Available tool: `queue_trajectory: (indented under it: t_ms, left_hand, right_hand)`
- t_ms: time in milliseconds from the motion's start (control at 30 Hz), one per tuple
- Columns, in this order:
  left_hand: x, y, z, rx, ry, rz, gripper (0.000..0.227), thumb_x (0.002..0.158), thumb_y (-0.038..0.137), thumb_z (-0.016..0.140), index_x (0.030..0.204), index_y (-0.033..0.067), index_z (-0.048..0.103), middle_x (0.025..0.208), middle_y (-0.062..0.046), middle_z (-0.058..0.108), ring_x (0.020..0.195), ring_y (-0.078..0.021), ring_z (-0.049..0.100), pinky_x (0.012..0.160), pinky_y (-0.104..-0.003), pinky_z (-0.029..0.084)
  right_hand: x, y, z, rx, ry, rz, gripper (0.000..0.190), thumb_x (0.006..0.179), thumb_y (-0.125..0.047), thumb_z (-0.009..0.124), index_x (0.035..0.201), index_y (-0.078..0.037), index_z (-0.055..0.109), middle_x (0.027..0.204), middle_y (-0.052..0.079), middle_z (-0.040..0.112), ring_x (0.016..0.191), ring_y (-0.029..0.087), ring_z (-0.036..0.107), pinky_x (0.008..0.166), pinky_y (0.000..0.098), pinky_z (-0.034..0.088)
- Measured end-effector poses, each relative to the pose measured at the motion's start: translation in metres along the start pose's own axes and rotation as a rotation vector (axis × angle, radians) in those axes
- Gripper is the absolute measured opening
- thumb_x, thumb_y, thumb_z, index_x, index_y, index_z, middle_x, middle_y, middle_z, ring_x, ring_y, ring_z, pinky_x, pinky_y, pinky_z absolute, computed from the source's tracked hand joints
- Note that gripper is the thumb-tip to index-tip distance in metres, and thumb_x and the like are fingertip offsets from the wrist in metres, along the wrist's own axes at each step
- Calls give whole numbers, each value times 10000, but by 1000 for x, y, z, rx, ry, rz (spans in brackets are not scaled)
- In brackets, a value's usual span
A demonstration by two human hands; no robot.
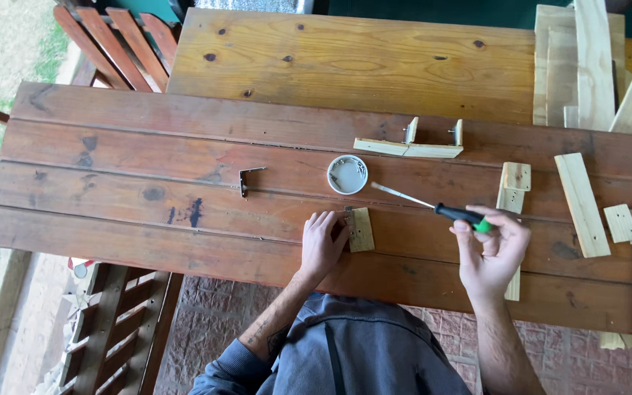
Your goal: The person assembles small wooden pieces with metal brackets using a screwdriver. They place brackets on wood, insert screws, and tighten them, repeating the process for multiple pieces on a wooden workbench.
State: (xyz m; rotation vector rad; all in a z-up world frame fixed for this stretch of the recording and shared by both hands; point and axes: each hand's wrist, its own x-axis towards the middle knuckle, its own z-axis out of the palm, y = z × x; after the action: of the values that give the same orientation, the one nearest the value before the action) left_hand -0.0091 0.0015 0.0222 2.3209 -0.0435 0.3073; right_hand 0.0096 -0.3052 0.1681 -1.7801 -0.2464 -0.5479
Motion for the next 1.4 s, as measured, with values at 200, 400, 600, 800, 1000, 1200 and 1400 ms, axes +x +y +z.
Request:
queue_trajectory:
  t_ms: [200,400,600,800,1000,1200,1400]
  left_hand:
    - [1,3,-5,-55,25,34,373,964,323,952,1272,160,821,986,-46,774,998,-318,757,898,-454,612]
    - [38,21,-40,-155,112,51,122,1118,146,700,1000,123,723,880,-25,710,798,-218,595,760,-389,494]
    - [140,2,-30,5,54,165,159,1117,301,787,1123,150,835,1059,-29,786,979,-281,688,886,-423,558]
    - [179,-24,21,334,-190,120,290,962,479,902,1127,241,926,1137,-52,842,1045,-321,770,885,-494,619]
    - [189,-28,37,456,-271,127,348,898,435,1024,1163,244,902,1163,-54,879,1046,-299,813,879,-485,659]
    - [184,-31,36,351,-235,98,48,1012,233,851,1043,237,888,1025,23,902,902,-233,819,761,-468,683]
    - [179,-31,22,372,-216,122,244,871,336,939,1082,263,839,981,-53,794,987,-363,806,871,-500,662]
  right_hand:
    - [-78,51,-17,-98,66,305,414,1075,-66,908,1263,-57,539,1418,146,749,1185,214,786,964,312,678]
    - [-100,86,-19,-417,-194,-12,298,1022,-139,913,1236,-24,742,1263,141,767,1184,305,773,1072,414,629]
    - [-96,84,-1,-496,-275,-28,212,1051,-258,856,1178,-104,785,1165,60,767,1088,273,730,998,422,576]
    - [-95,89,7,-533,-280,-28,219,1052,-253,852,1203,-110,783,1177,65,747,1118,284,720,1025,424,582]
    - [-98,94,3,-523,-263,-12,241,1057,-276,852,1237,-130,786,1176,49,752,1087,269,719,1022,423,584]
    - [-92,91,2,-525,-306,29,236,1070,-294,824,1236,-132,782,1173,51,748,1091,275,721,1002,424,575]
    - [-93,105,5,-579,-231,-30,219,1011,-308,911,1192,-223,820,1079,-6,716,943,263,789,760,413,669]
